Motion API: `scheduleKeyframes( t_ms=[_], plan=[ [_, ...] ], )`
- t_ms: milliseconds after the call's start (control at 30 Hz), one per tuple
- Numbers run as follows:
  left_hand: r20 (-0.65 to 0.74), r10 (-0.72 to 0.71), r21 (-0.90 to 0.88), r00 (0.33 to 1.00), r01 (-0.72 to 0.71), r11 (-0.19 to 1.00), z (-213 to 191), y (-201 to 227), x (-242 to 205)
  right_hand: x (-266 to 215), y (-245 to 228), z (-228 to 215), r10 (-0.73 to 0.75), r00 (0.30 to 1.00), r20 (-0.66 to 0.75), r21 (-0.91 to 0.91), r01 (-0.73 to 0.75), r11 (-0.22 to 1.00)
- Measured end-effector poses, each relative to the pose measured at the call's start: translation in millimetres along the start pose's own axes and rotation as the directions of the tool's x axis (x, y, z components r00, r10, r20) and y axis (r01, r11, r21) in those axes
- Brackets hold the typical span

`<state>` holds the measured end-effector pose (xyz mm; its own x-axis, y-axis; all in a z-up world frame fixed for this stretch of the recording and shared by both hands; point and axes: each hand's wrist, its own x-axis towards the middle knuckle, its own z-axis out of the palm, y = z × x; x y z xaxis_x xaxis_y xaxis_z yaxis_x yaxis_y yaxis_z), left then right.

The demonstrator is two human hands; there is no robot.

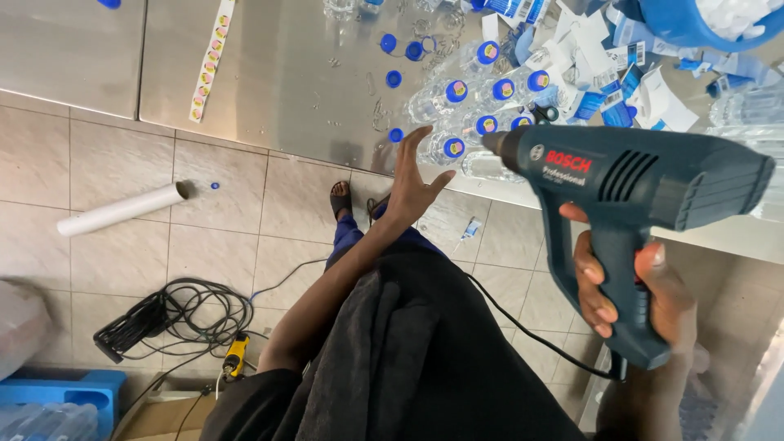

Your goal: The person uses scissors to cut the plastic off the necks of several water bottles on a metal table. They then use a heat gun to apply heat to the cut edges of the bottles.

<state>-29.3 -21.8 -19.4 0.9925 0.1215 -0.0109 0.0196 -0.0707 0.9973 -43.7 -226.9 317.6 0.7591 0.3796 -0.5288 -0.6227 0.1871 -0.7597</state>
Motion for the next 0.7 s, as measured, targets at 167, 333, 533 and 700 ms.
scheduleKeyframes(
  t_ms=[167, 333, 533, 700],
  plan=[
    [-0.013, 0.027, 0.013, 1.000, -0.027, 1.000, 4.2, -6.2, 4.5, 10.6, -0.3, -28.4, -0.013, 0.999, 0.044, 0.055, 0.010, 0.998],
    [-0.009, 0.070, 0.061, 0.998, -0.069, 0.996, 6.1, -15.4, 6.8, 18.3, -1.8, -21.6, -0.011, 0.999, 0.041, 0.091, 0.008, 0.996],
    [-0.012, 0.046, 0.065, 0.999, -0.046, 0.997, 4.9, -13.1, 8.7, 20.5, -3.1, -16.8, -0.019, 0.999, 0.050, 0.045, 0.017, 0.999],
    [-0.022, 0.069, 0.078, 0.997, -0.067, 0.995, 6.6, -18.4, 9.3, 38.2, -8.5, -6.7, -0.024, 0.995, 0.100, 0.031, 0.021, 0.999]
  ],
)
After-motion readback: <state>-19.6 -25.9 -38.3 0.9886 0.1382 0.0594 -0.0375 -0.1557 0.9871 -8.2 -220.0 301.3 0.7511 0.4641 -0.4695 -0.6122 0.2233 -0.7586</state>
